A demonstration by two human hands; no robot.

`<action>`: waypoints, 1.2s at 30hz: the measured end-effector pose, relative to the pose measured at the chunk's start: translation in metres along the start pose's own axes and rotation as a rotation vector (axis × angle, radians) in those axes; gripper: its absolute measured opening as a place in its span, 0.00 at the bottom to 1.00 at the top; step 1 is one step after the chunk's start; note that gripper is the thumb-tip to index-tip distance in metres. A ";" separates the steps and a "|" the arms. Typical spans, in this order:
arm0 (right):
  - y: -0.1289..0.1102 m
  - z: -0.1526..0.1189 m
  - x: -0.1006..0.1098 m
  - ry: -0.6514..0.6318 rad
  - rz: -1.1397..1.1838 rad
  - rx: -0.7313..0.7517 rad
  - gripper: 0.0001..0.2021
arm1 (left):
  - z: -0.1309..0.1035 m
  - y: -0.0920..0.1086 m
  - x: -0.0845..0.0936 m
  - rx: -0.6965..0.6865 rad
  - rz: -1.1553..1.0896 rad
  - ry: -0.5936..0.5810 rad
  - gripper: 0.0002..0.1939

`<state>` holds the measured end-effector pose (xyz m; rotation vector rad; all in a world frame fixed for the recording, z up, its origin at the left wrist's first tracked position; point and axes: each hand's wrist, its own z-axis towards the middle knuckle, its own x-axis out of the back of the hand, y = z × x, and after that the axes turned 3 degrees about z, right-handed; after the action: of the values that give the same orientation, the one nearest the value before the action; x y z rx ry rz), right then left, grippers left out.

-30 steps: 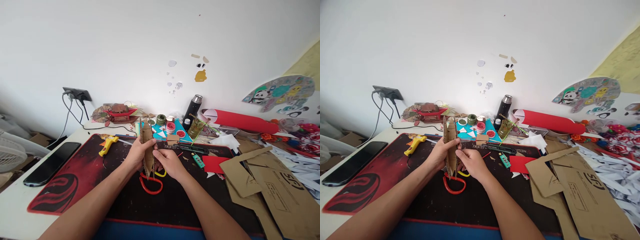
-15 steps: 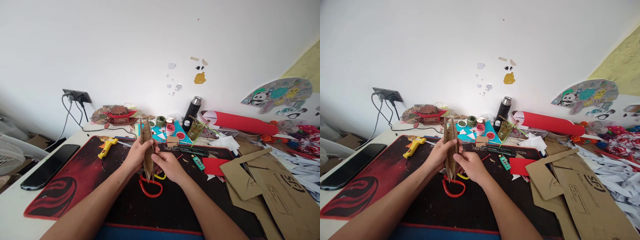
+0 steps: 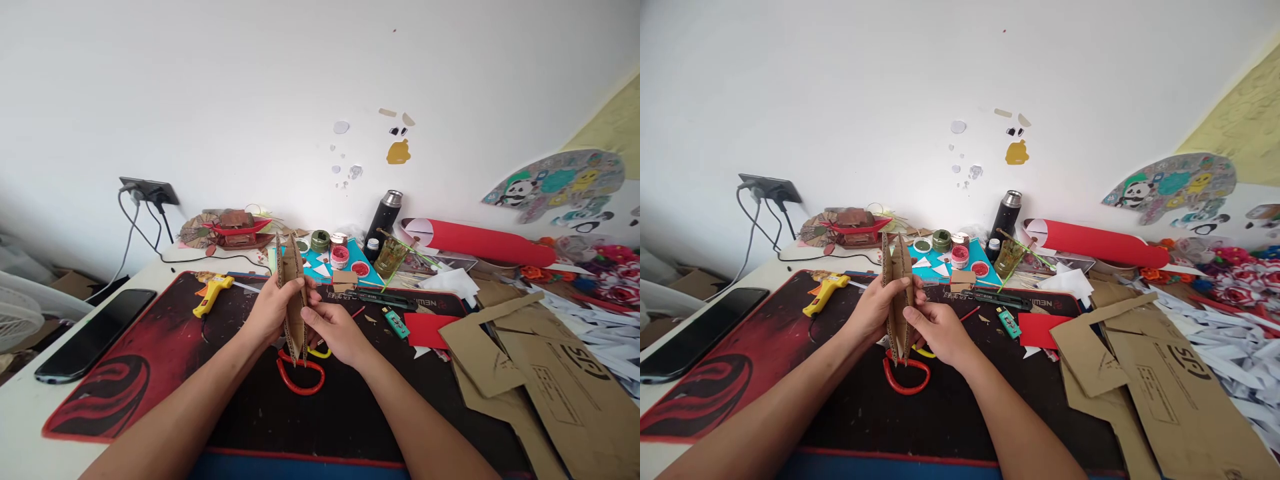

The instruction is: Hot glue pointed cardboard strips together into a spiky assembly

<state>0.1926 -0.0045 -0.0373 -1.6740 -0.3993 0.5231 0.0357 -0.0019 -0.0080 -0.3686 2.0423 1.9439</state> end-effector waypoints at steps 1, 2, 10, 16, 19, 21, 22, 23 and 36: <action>0.000 0.000 0.000 0.002 -0.005 -0.005 0.34 | 0.000 0.000 0.000 -0.005 -0.001 0.002 0.15; -0.001 0.000 0.000 0.006 -0.015 -0.009 0.33 | 0.000 0.000 0.000 -0.010 -0.001 0.003 0.15; -0.004 -0.001 -0.001 0.038 -0.064 0.027 0.31 | 0.000 0.003 0.000 0.012 -0.013 -0.065 0.18; 0.001 0.000 -0.003 0.053 -0.071 0.032 0.30 | 0.000 0.003 0.002 0.020 -0.014 -0.081 0.14; 0.002 0.000 -0.004 0.062 -0.074 0.028 0.31 | -0.001 0.003 0.002 0.022 -0.017 -0.080 0.13; 0.001 -0.001 -0.004 0.062 -0.070 0.031 0.32 | -0.001 0.003 0.002 0.022 -0.026 -0.069 0.14; 0.000 -0.001 -0.005 0.060 -0.065 0.040 0.32 | -0.001 0.003 0.001 0.018 -0.027 -0.059 0.15; -0.001 -0.002 -0.005 0.059 -0.058 0.054 0.32 | -0.001 0.004 0.000 0.007 -0.025 -0.043 0.16; 0.003 0.001 0.005 0.314 -0.441 0.184 0.21 | 0.001 -0.007 0.006 0.050 -0.016 0.263 0.17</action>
<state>0.1963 -0.0015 -0.0412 -1.4044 -0.4564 -0.0304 0.0331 -0.0013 -0.0168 -0.6577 2.2339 1.9178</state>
